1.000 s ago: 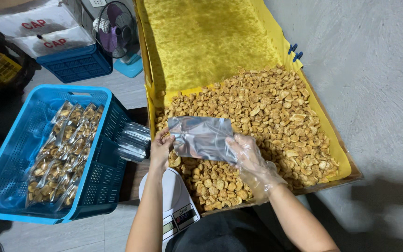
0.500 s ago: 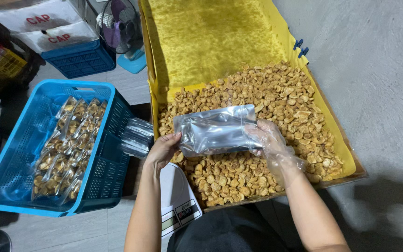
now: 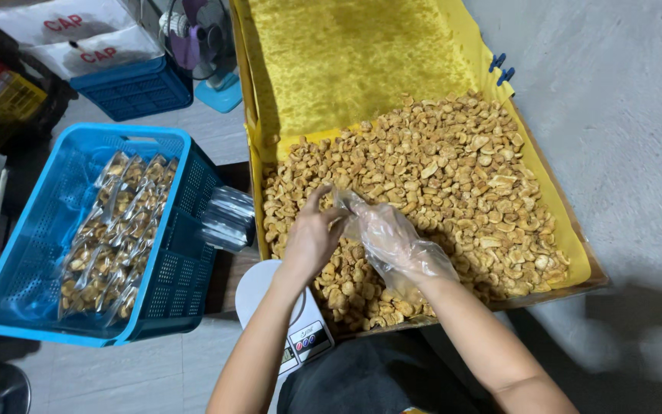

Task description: The person packages snacks by filling plastic bags from a large container, weighing them on a digital scale, and placing the filled bags into a blue crate.

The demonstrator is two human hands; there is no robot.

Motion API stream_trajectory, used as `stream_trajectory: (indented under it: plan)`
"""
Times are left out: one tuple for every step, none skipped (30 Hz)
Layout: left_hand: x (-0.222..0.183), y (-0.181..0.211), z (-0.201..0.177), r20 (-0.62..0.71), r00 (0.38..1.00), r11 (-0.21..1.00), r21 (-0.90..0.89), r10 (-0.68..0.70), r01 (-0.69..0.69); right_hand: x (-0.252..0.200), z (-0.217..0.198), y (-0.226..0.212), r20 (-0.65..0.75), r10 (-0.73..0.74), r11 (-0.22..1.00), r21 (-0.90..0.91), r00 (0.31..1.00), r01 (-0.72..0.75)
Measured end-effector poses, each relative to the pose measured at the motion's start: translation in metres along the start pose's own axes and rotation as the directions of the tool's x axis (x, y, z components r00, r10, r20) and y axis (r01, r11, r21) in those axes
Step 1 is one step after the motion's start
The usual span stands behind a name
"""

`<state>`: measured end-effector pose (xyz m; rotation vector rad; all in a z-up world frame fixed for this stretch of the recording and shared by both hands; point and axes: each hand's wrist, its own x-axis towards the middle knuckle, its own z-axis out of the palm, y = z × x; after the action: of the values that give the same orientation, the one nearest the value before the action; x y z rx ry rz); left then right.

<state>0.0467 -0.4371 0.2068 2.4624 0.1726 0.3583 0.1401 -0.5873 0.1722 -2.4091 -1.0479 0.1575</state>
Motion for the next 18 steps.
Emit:
stream_trajectory:
  plan:
    - [0.005,0.008,0.000,-0.004,1.000,1.000,0.000,-0.008,0.008,-0.002,-0.007,-0.004,0.068,0.055,0.997,0.058,0.996,-0.059]
    - [0.013,0.012,0.001,0.046,0.995,0.996,0.015,-0.089,0.089,0.000,-0.014,-0.005,0.133,0.112,0.986,0.112,0.985,-0.127]
    - [0.018,0.014,0.002,0.095,0.981,0.985,0.033,-0.170,0.167,0.007,-0.021,-0.002,0.133,0.112,0.986,0.112,0.985,-0.127]
    - [0.018,0.014,0.004,0.101,0.981,0.986,0.033,-0.165,0.163,0.012,-0.029,0.004,-0.001,0.064,0.977,0.205,0.998,-0.062]
    - [0.017,0.013,0.005,0.053,0.998,0.999,-0.036,-0.024,0.026,0.014,-0.033,0.008,-0.141,0.029,0.958,0.286,0.990,0.012]
    - [0.017,0.011,0.007,-0.001,0.993,0.988,-0.100,0.117,-0.117,0.010,-0.036,0.013,-0.144,0.039,0.958,0.287,0.989,0.004]
    - [0.020,0.008,0.009,0.006,0.992,0.987,-0.102,0.123,-0.122,0.002,-0.040,0.022,0.031,0.110,0.893,0.435,0.993,-0.113]
    - [0.024,0.005,0.010,0.052,0.997,0.996,-0.067,0.059,-0.055,-0.005,-0.039,0.032,0.217,0.152,0.797,0.550,0.964,-0.249]
    - [0.026,0.001,0.011,0.097,0.995,1.000,-0.027,-0.007,0.010,-0.018,-0.033,0.041,0.217,0.161,0.794,0.550,0.963,-0.257]
    - [0.025,-0.004,0.008,0.101,0.995,1.000,-0.031,-0.003,0.006,-0.038,-0.025,0.051,0.085,-0.043,0.933,0.361,0.995,0.010]
    - [0.021,-0.009,0.003,0.079,0.997,0.999,-0.034,0.023,-0.020,-0.057,-0.013,0.061,0.006,-0.272,0.956,0.118,0.962,0.269]
    - [0.017,-0.011,0.001,0.057,0.997,0.998,-0.036,0.045,-0.043,-0.076,-0.001,0.070,0.224,-0.229,0.970,-0.026,0.947,0.240]
    - [0.015,-0.011,0.001,0.060,0.997,0.998,-0.040,0.047,-0.045,-0.093,0.013,0.078,0.422,-0.143,0.956,-0.174,0.895,0.235]
    - [0.012,-0.012,0.001,0.094,0.996,0.999,-0.051,-0.013,0.018,-0.106,0.030,0.080,0.423,-0.141,0.957,-0.174,0.895,0.233]
    - [0.010,-0.011,0.001,0.128,0.989,0.995,-0.060,-0.072,0.080,-0.117,0.046,0.081,0.521,-0.098,0.874,-0.362,0.848,0.323]
    - [0.007,-0.011,0.001,0.132,0.989,0.995,-0.059,-0.073,0.081,-0.121,0.058,0.083,0.601,-0.033,0.748,-0.515,0.798,0.418]
    - [0.005,-0.010,0.001,0.116,0.992,0.994,-0.089,-0.047,0.057,-0.117,0.065,0.089,0.602,-0.032,0.751,-0.512,0.798,0.416]
    - [0.004,-0.009,0.002,0.100,0.995,0.993,-0.118,-0.019,0.030,-0.107,0.069,0.095,0.635,0.040,0.804,-0.478,0.771,0.353]
